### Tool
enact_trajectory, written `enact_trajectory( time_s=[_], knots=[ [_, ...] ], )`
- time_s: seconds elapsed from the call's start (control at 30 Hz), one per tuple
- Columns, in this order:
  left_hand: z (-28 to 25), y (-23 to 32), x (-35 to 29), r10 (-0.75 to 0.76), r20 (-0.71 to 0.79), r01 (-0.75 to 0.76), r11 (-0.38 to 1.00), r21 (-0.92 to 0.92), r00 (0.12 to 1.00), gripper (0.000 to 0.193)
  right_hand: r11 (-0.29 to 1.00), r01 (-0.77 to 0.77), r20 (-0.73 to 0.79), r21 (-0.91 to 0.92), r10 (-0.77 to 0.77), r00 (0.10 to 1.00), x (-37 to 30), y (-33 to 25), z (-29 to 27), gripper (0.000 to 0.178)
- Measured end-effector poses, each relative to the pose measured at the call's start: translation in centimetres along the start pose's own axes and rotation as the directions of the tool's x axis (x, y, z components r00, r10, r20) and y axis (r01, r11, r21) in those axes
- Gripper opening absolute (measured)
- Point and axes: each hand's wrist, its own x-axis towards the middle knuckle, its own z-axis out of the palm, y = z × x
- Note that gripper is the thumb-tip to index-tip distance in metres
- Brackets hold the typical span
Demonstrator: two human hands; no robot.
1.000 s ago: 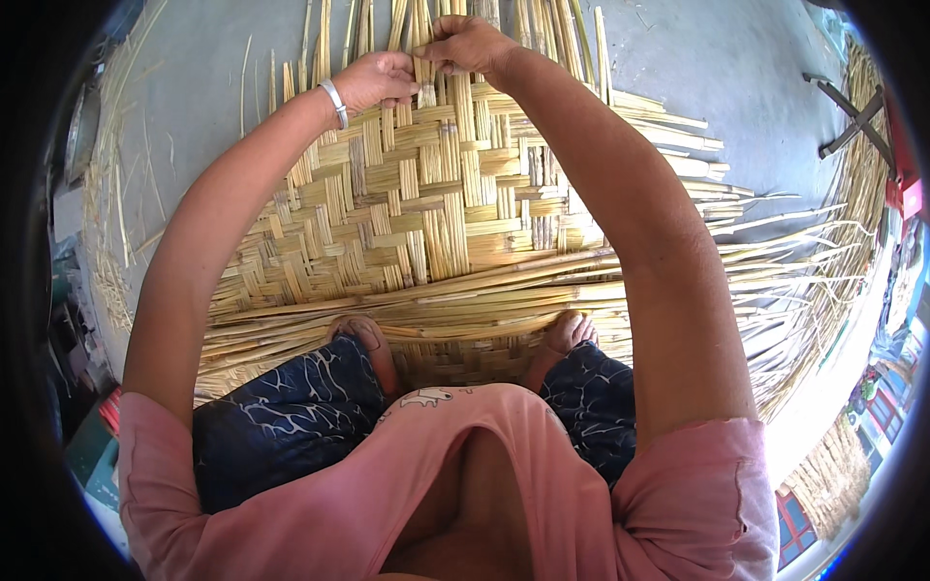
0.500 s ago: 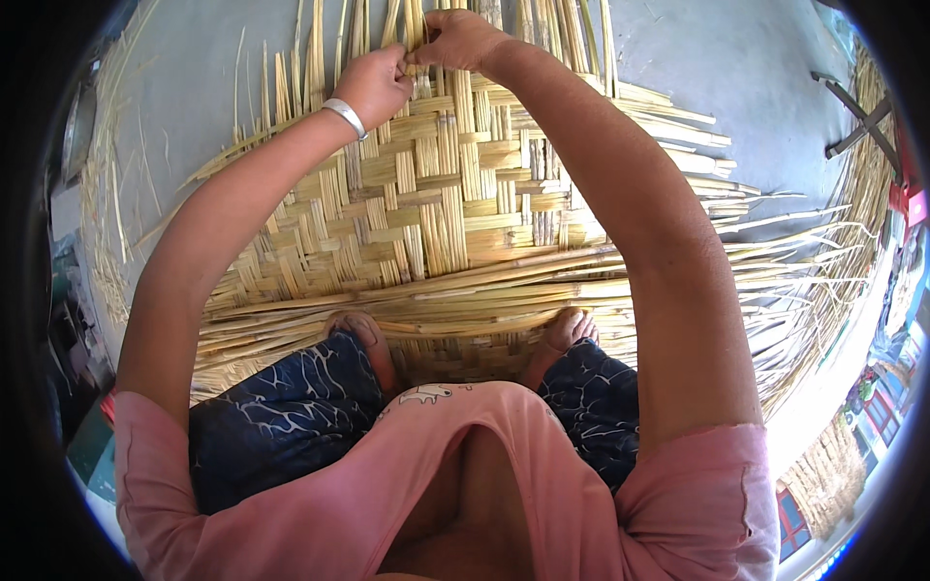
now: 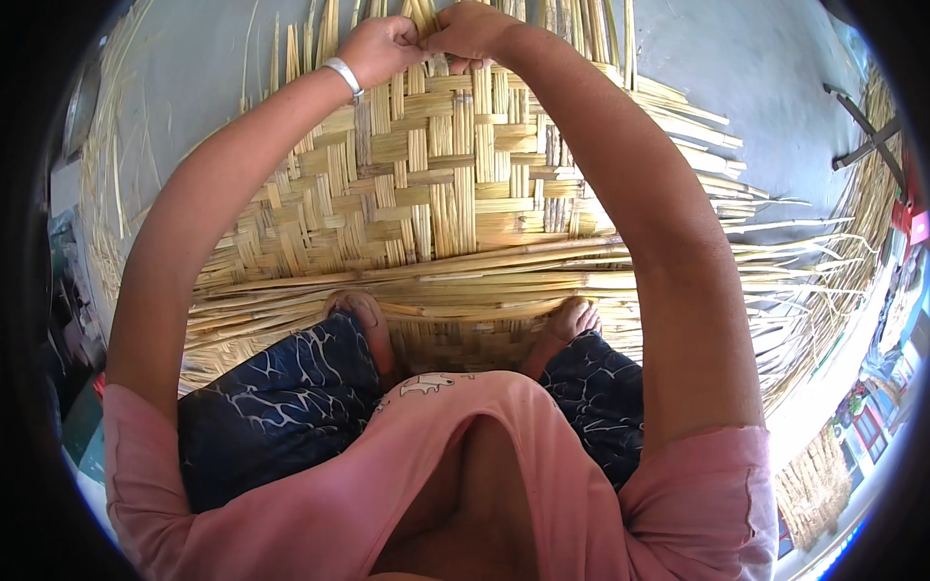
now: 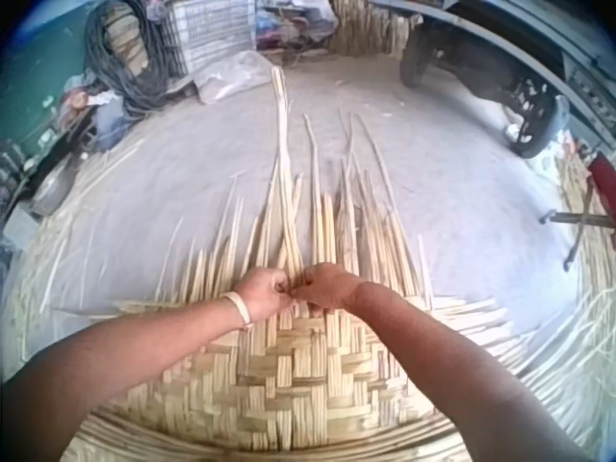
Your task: The person weaves a basket by hand using dried palm leaves. They interlace the leaves in a consistent pattern, gradually building up the structure of the basket while sitting on the floor.
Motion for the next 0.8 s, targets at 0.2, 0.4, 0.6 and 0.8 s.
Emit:
enact_trajectory(
  time_s=[0.2,0.4,0.6,0.8],
  knots=[
    [-1.1,0.3,-2.1,0.003,-0.021,-0.003,1.000,0.026,1.000,0.020,0.986,0.019,-0.030,0.164,-0.014,0.999,1.1,2.2,1.3,0.034],
    [1.3,0.3,-7.7,-0.039,0.107,0.018,0.982,0.188,0.993,0.030,0.995,0.051,-0.157,0.087,-0.037,0.987,0.8,2.2,2.2,0.036],
    [1.9,0.7,-7.9,-0.139,0.112,0.111,0.968,0.225,0.984,0.038,0.964,-0.004,-0.246,-0.266,-0.064,0.967,0.4,1.7,2.8,0.040],
    [1.9,0.9,-7.2,-0.197,0.152,0.159,0.960,0.231,0.969,0.041,0.861,-0.034,-0.317,-0.508,-0.151,0.936,0.0,1.6,3.8,0.036]
  ],
)
